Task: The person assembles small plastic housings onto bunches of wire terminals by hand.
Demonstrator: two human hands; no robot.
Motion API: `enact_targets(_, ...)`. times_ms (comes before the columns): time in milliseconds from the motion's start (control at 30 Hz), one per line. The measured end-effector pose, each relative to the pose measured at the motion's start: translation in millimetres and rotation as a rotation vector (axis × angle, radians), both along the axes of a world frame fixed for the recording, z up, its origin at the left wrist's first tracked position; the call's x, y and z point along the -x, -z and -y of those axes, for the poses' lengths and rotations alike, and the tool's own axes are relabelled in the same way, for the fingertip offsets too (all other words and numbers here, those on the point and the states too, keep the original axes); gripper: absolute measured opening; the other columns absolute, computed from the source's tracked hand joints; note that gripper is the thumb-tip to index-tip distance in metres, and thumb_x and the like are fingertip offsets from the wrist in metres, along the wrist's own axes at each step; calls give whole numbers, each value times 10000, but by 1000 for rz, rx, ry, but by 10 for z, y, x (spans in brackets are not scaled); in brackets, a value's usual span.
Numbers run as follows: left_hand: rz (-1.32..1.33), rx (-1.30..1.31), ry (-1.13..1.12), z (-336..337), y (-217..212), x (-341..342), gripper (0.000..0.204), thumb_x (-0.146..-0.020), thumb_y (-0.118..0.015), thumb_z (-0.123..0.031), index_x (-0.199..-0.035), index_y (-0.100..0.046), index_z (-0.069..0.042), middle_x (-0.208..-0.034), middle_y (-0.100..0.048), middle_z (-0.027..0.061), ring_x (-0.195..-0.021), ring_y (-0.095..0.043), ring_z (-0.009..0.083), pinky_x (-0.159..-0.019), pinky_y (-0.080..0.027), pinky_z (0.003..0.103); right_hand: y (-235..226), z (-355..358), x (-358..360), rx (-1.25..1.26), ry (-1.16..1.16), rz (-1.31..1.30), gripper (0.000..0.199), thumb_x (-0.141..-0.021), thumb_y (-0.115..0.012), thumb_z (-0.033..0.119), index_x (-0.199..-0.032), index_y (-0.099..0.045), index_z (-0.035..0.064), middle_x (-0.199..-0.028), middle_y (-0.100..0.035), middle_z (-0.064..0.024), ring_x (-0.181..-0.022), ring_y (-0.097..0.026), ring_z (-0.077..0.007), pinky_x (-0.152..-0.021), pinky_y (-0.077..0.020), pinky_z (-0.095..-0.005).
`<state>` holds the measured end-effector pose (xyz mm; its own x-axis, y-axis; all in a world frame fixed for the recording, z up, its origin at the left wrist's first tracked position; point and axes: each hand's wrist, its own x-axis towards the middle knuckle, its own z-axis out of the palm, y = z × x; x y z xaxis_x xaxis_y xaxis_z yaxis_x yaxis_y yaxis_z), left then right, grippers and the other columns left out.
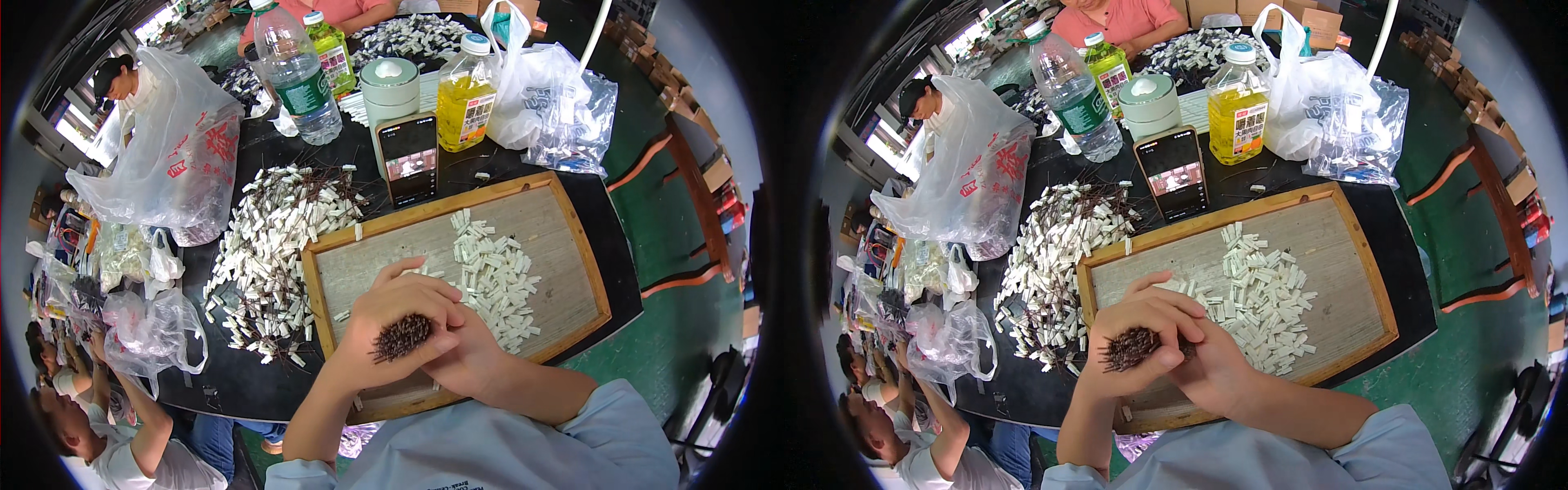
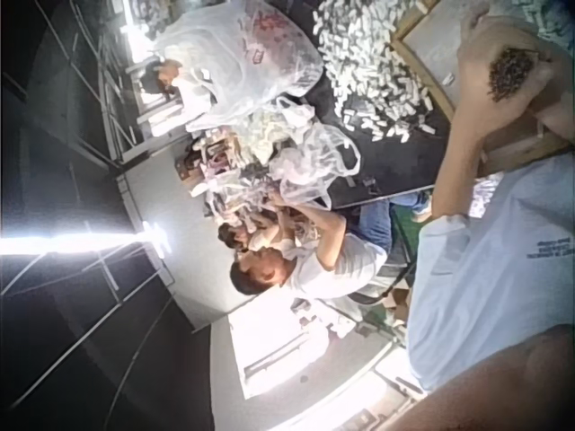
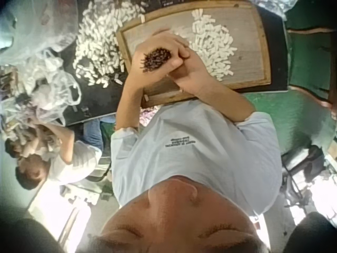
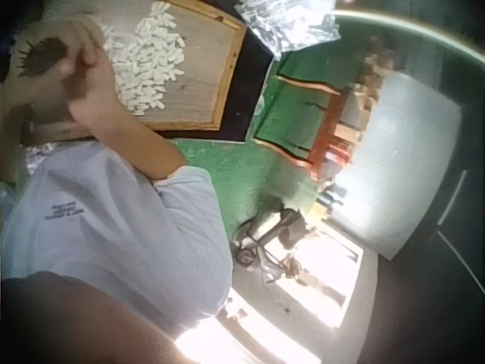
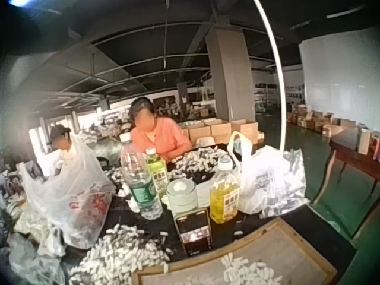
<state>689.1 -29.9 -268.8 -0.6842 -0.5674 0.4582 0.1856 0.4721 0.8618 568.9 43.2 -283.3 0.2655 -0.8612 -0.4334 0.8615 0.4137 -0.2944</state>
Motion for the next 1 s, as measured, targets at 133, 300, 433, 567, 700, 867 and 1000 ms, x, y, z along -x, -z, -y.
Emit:
enact_targets(133,90,320,-29,19,-104,39,158,-708,-745,-191,-771,-612,-136,-902,-660,12,-985,-615,232,-1033,-290,503,177,-61,187,57,-80,178,282,-974,-361,199,-1214,-460,89,-1133,-522,-44,-1018,-544,-139,-842,-481,-283)
enact_targets(300,239,491,-70,78,-67,56,171,-673,-746,-217,-783,-642,-138,-1086,-627,44,-1099,-556,265,-1059,-230,558,117,-33,223,-19,-133,114,241,-957,-414,175,-1133,-513,45,-1057,-540,-47,-917,-557,-118,-750,-490,-266)
enact_targets(433,246,279,-8,80,-10,79,164,-677,-757,-183,-781,-642,-129,-1093,-628,37,-1096,-557,275,-1051,-263,541,158,8,189,-99,-81,81,219,-963,-433,168,-1111,-526,36,-1059,-542,-50,-934,-558,-124,-769,-493,-275)
enact_targets(567,66,6,53,42,108,143,172,-668,-771,-112,-770,-633,-114,-1042,-639,65,-1063,-571,274,-1018,-331,492,245,1,207,-32,-67,42,223,-967,-441,155,-1149,-505,44,-1079,-537,-53,-983,-548,-129,-805,-488,-292)
enact_targets(700,-44,-102,31,25,178,193,153,-680,-750,-83,-761,-619,-85,-986,-648,87,-1022,-588,265,-996,-355,467,222,13,242,-40,57,45,258,-976,-411,186,-1204,-471,79,-1115,-531,-47,-1014,-537,-140,-844,-481,-314)
enact_targets(867,22,13,-34,-1,203,240,128,-699,-729,-97,-764,-619,-99,-977,-650,60,-1015,-591,265,-1002,-337,472,173,4,287,-56,84,227,290,-987,-342,246,-1200,-461,88,-1151,-517,-62,-1087,-519,-169,-933,-457,-335)
enact_targets(1000,148,338,-151,-25,76,311,148,-686,-736,-99,-776,-623,-132,-978,-647,32,-1044,-577,260,-1007,-311,477,185,13,289,-66,47,233,301,-989,-308,246,-1196,-457,86,-1127,-524,-50,-1076,-527,-161,-922,-466,-328)
